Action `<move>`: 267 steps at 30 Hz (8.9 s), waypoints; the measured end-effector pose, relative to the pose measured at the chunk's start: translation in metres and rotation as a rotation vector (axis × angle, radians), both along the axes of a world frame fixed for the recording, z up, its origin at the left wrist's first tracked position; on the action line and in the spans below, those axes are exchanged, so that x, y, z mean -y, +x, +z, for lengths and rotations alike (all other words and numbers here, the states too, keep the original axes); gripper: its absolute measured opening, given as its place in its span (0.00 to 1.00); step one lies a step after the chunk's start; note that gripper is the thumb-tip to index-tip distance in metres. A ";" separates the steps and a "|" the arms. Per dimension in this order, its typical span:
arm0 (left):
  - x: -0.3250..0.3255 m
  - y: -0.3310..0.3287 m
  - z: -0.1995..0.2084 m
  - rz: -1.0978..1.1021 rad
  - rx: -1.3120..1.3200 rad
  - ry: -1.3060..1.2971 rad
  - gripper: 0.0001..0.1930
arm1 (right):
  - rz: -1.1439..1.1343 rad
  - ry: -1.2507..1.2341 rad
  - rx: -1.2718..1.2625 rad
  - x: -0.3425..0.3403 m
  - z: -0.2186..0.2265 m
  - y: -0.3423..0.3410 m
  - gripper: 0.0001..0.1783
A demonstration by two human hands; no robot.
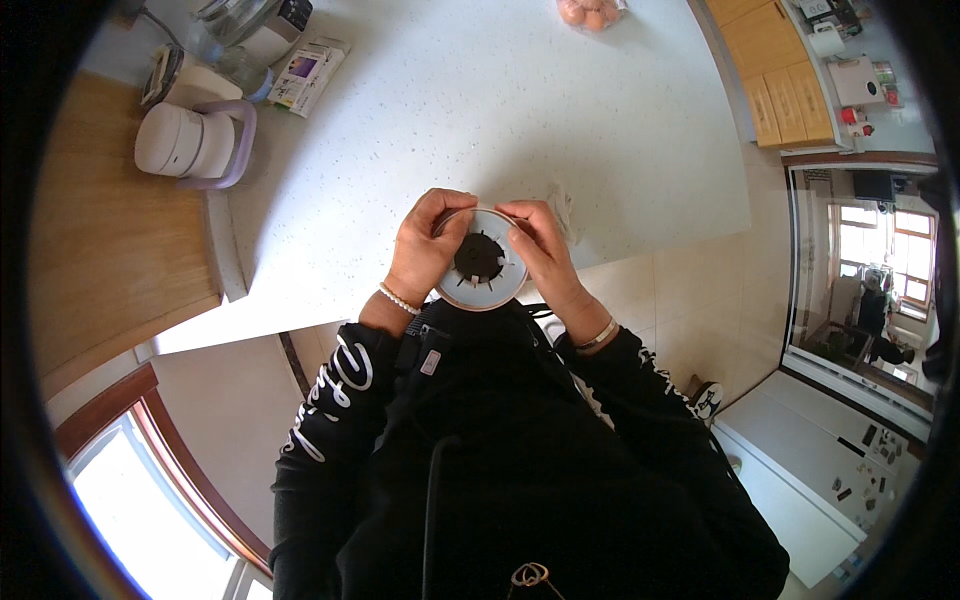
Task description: The person cleans the interior of a small white cylindrical appliance with a tissue, then places a circular filter insert into the opening and presses it down. They continue to adjust the filter and the appliance's lid, ensuring the parts are seated correctly.
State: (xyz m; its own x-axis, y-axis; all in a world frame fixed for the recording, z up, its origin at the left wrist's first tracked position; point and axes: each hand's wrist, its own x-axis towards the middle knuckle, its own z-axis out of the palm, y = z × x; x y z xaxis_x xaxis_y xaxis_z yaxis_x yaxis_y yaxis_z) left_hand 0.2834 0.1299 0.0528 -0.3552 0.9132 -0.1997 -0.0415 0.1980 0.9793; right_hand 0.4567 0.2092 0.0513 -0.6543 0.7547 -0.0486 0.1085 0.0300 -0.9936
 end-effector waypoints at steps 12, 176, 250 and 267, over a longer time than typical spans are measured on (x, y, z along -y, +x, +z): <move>0.050 0.007 0.002 0.193 -0.094 -0.090 0.29 | 0.156 0.150 0.063 -0.009 0.009 -0.017 0.16; 0.038 -0.008 0.050 -0.042 -0.609 0.104 0.17 | -0.056 0.537 0.277 0.013 0.033 0.016 0.19; 0.039 0.005 0.055 -0.212 -0.818 -0.024 0.27 | 0.572 0.344 0.271 -0.082 0.038 -0.010 0.21; 0.045 0.016 0.047 0.022 -0.615 0.044 0.21 | 0.445 -0.179 -0.101 -0.065 0.003 -0.019 0.12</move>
State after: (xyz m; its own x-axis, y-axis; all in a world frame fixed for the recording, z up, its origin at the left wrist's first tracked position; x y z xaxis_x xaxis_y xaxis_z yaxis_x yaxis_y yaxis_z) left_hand 0.2993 0.0849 0.0996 -0.4117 0.9073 0.0855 0.5302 0.1622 0.8322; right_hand 0.4372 0.2740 0.0542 -0.9196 0.3864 -0.0716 0.0264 -0.1211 -0.9923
